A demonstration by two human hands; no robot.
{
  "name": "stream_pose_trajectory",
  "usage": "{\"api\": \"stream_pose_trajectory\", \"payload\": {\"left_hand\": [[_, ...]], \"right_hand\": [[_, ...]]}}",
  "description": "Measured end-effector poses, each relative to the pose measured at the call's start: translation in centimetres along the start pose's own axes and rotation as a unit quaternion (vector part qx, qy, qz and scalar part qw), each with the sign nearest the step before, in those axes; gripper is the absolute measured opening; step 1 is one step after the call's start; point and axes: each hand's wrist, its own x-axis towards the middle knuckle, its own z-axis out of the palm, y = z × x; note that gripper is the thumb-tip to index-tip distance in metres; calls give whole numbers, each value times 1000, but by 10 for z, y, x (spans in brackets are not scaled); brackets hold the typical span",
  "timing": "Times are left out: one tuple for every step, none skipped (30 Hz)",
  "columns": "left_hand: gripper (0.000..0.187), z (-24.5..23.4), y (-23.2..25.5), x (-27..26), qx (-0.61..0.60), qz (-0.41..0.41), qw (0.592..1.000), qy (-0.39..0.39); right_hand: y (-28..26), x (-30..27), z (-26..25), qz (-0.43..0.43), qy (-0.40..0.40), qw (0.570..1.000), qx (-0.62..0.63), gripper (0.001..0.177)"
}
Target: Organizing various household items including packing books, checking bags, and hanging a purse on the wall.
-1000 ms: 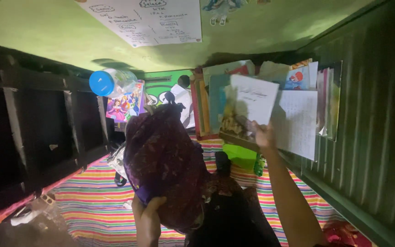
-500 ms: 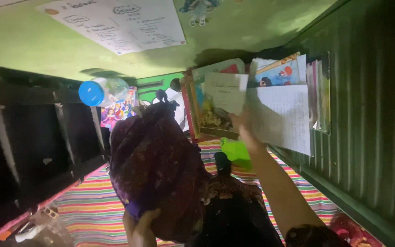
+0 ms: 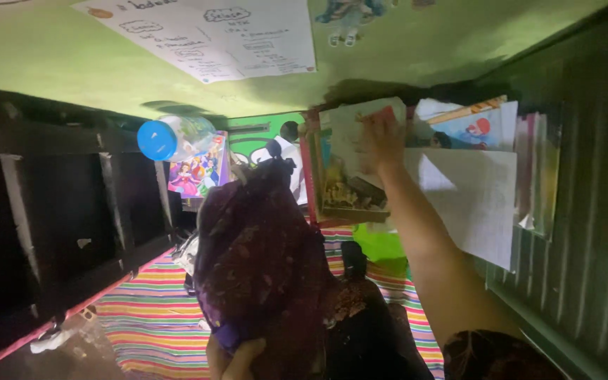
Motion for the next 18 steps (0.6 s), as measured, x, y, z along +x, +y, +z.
{"api": "stream_pose_trajectory", "payload": {"left_hand": [[70, 3, 2, 0, -2, 1, 1000, 2], [68, 7, 3, -1, 11, 6, 1000, 1], [66, 10, 4, -2, 25, 11, 1000, -2], [66, 13, 6, -2, 23, 11, 1000, 0], [65, 15, 7, -1, 54, 71, 996, -23], [65, 18, 9, 0, 86, 131, 987, -46], [65, 22, 14, 5, 85, 131, 987, -45], [69, 26, 19, 9, 61, 34, 997, -39], [73, 29, 23, 13, 37, -64, 997, -33], [73, 30, 24, 13, 37, -65, 997, -32], [72, 30, 25, 12, 14, -74, 995, -60], [70, 31, 25, 11, -10, -83, 993, -87], [70, 30, 22, 11, -9, -84, 993, -87], [72, 29, 19, 11, 23, -70, 995, -64], [73, 30, 17, 12, 54, -55, 996, -40], [73, 28, 12, 15, 53, -54, 996, -40], [71, 26, 8, 17, 31, -49, 997, -58], [69, 23, 4, 20, 9, -45, 996, -75]], "right_hand": [[-5, -1, -30, -3, 2, 1000, 0, 92], [-10, -2, -59, -3, -41, 999, -5, 105], [-14, -5, -89, -3, -84, 996, -11, 117], [-16, -2, -94, -5, -83, 996, -12, 117], [-18, 0, -99, -9, -117, 992, -49, 124], [-19, 3, -104, -12, -151, 985, -87, 130], [-16, 4, -96, -14, -151, 985, -88, 130], [-13, 5, -87, -14, -153, 985, -82, 133], [-10, 5, -77, -14, -156, 985, -77, 135], [-11, 7, -80, -15, -157, 985, -77, 135], [-11, 7, -82, -17, -166, 983, -72, 133], [-10, 6, -84, -19, -175, 982, -67, 131], [-7, 9, -82, -18, -176, 982, -66, 131], [-4, 11, -80, -20, -178, 981, -74, 123], [-1, 16, -79, -23, -177, 981, -81, 115], [2, 22, -78, -25, -177, 980, -89, 107], [4, 26, -77, -29, -177, 979, -96, 100], [6, 31, -76, -32, -177, 978, -103, 92]]}}
